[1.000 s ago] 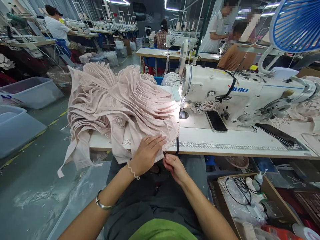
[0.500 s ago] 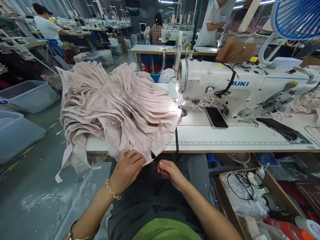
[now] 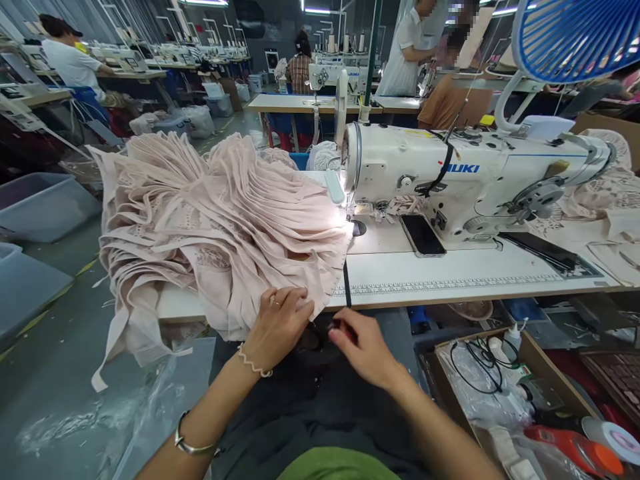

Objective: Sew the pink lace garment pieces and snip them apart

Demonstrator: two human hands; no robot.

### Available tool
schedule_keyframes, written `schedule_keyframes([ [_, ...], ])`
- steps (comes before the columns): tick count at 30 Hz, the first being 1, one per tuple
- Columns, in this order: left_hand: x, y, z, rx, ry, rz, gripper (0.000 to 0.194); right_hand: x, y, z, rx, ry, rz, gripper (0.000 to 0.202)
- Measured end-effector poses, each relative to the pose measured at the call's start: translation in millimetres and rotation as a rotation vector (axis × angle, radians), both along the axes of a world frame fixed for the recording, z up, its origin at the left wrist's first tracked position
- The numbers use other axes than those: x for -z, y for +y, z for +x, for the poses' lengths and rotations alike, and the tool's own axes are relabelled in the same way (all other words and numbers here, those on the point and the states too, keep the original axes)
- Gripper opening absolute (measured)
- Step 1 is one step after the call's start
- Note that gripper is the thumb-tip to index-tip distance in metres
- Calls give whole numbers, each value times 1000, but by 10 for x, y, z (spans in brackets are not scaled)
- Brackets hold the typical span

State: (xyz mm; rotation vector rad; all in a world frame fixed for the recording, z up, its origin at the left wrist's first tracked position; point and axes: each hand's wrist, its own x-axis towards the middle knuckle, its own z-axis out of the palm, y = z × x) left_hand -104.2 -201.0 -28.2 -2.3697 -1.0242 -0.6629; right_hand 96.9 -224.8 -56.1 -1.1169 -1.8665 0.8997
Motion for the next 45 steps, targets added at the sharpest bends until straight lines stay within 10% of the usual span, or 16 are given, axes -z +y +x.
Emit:
schedule_keyframes([
  [3,7,3,-15,56,-43,8,15,-278,124,175,220,-601,261,20],
  [8,-20,-1,-49,89,-80,-91,10,-427,335,65,60,-990,450,16],
  [34,-185,679,368,79,3,-175,12,-579,945,430,362,-1052,354,25],
  [45,-200,565,321,70,-30,-200,18,-584,1009,324,190,-1067,339,25],
])
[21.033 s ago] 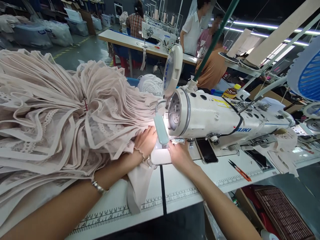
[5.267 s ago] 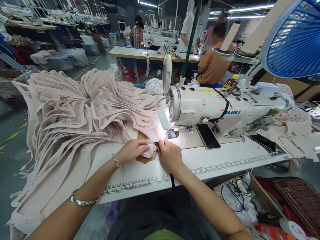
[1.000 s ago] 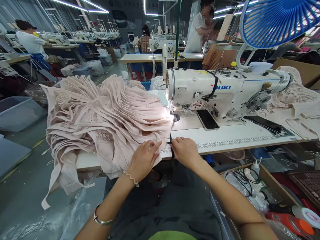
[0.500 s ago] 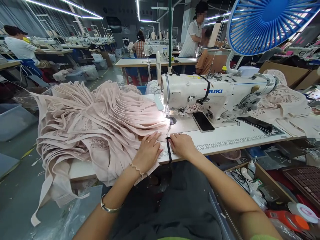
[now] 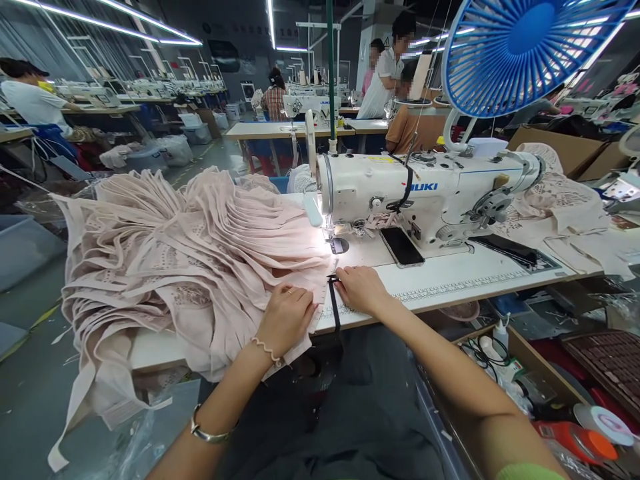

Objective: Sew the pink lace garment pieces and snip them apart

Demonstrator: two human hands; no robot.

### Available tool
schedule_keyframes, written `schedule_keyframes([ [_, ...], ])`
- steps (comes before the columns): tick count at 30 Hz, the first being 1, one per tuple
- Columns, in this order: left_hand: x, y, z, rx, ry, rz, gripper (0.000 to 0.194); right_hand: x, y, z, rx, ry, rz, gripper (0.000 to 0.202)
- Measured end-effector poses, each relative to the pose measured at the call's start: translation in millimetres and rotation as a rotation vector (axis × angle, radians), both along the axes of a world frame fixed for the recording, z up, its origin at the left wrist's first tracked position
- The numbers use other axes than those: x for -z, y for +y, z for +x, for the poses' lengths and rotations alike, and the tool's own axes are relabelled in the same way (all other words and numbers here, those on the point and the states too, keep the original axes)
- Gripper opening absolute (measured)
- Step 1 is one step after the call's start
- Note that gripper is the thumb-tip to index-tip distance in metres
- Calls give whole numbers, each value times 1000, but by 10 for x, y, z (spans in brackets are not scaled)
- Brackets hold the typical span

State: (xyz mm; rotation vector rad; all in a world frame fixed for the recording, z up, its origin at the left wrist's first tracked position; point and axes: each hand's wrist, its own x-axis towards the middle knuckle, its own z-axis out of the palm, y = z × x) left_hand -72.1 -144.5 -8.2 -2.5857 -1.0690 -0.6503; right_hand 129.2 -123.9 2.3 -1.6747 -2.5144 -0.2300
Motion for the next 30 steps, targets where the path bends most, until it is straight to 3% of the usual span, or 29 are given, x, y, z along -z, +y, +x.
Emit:
schedule_keyframes([
  [10,-41,-45,-44,-15,-4,10,24,82,23,-9,76,93,-20,30],
  [14,-94,124,54,-80,34,4,15,46,59,46,180,131,10,28],
  [16,-87,225,120,-63,87,12,23,27,75,78,183,115,30,27],
  [19,-54,262,136,-53,148,0,17,4,75,121,161,79,34,26],
  [22,-34,155,47,-71,141,25,28,-10,48,129,107,38,23,25],
  [30,-27,21,-50,-55,101,66,25,-31,-34,-20,-80,-19,13,22],
])
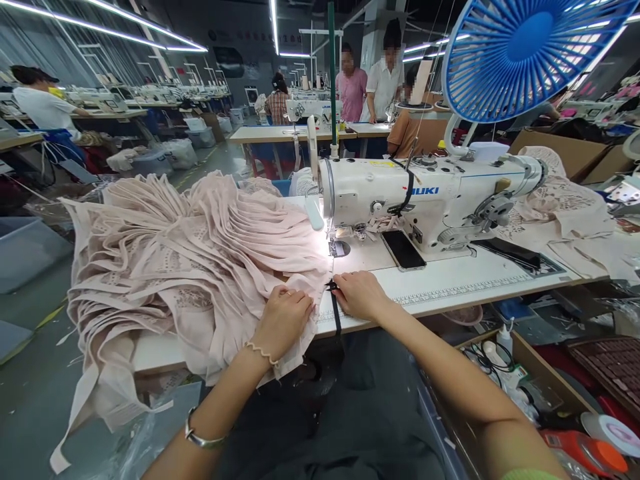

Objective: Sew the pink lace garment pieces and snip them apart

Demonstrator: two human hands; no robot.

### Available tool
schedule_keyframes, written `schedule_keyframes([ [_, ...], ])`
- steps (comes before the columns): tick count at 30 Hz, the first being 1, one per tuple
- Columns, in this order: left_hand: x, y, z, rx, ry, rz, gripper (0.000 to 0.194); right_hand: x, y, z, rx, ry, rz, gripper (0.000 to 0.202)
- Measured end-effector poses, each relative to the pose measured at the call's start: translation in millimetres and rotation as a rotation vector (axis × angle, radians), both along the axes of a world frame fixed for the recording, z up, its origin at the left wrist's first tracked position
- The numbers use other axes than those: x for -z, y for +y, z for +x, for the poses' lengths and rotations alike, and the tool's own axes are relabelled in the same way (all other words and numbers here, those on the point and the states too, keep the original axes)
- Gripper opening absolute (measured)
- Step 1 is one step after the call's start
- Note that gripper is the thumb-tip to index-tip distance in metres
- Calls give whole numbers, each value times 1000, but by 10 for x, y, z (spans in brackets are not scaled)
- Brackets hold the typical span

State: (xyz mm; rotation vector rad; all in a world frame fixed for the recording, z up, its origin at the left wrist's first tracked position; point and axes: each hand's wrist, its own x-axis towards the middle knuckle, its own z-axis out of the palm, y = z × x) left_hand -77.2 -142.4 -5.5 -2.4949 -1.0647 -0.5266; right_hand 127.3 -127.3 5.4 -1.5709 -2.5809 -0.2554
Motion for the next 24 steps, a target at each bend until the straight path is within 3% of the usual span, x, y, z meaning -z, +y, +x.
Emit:
schedule_keyframes([
  [12,-8,28,74,-2,-23,-14,21,89,5,-67,47,31,-27,28],
  [19,-69,110,100,-16,10,-192,21,-20,86,136,259,45,3,26],
  [24,-100,38,86,-27,-5,-142,25,-20,160,147,139,21,-15,22],
])
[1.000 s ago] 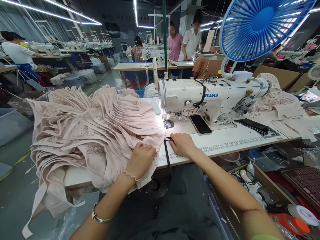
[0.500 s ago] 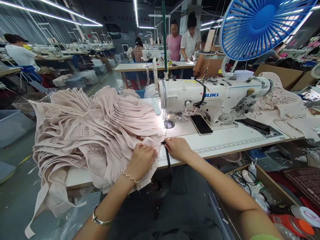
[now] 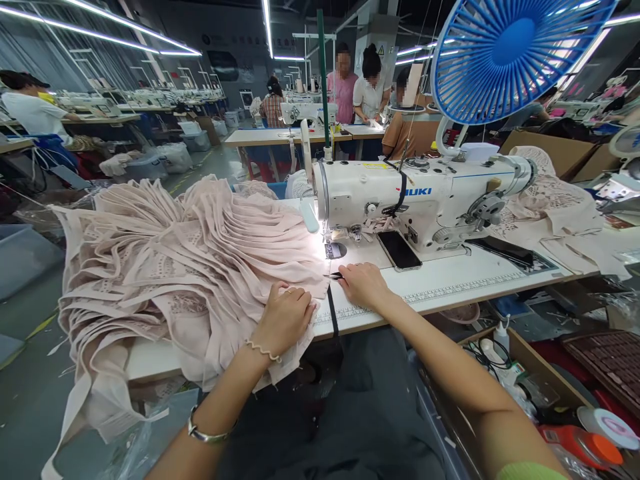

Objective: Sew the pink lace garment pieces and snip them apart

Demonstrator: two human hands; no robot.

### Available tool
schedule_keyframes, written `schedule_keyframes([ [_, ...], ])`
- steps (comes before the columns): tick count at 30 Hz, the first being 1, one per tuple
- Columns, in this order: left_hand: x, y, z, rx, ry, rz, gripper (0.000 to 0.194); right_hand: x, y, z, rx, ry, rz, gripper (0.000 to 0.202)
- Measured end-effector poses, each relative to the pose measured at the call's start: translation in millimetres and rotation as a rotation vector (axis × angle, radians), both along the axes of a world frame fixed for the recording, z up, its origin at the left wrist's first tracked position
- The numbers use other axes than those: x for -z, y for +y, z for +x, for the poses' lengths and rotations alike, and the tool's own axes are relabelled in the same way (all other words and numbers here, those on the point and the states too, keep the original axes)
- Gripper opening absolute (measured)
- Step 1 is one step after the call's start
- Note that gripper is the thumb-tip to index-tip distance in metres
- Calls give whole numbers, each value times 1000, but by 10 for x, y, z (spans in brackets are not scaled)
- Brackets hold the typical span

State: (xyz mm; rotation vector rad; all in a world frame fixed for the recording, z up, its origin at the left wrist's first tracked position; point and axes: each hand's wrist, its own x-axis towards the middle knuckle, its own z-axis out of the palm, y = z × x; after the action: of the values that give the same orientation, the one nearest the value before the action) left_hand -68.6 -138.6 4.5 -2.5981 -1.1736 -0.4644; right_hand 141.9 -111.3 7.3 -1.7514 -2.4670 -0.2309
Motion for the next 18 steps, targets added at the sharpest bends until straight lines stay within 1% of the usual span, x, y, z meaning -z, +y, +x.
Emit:
schedule_keyframes([
  [2,16,7,16,3,-5,-8,26,20,32,-42,-29,6,-6,23],
  [4,30,22,25,5,-8,-26,27,38,62,-71,-18,19,-5,26],
  [6,24,10,-10,38,-38,-35,26,47,79,-74,6,31,2,28],
  [8,-8,-66,-138,75,-133,-5,23,45,76,-67,25,67,22,27],
  [9,-29,-132,-245,62,-214,38,22,37,69,-73,28,97,29,27],
  [10,-48,-214,-380,17,-312,96,20,24,62,-93,21,134,34,26],
  [11,-61,-307,-537,-79,-435,179,18,2,58,-134,-5,175,38,24],
  [12,-65,-402,-707,-214,-558,268,16,-31,60,-200,-57,218,46,23],
  [14,-43,-570,-1050,-508,-805,407,15,-150,98,-423,-250,282,86,28],
  [15,-19,-625,-1203,-638,-916,407,14,-243,142,-580,-375,307,126,34],
  [16,8,-656,-1334,-748,-1037,350,13,-363,209,-764,-498,324,173,38],
  [17,35,-661,-1437,-819,-1177,252,11,-508,302,-970,-592,333,226,42],
  [18,58,-641,-1513,-845,-1332,108,10,-677,423,-1190,-632,352,285,44],
])
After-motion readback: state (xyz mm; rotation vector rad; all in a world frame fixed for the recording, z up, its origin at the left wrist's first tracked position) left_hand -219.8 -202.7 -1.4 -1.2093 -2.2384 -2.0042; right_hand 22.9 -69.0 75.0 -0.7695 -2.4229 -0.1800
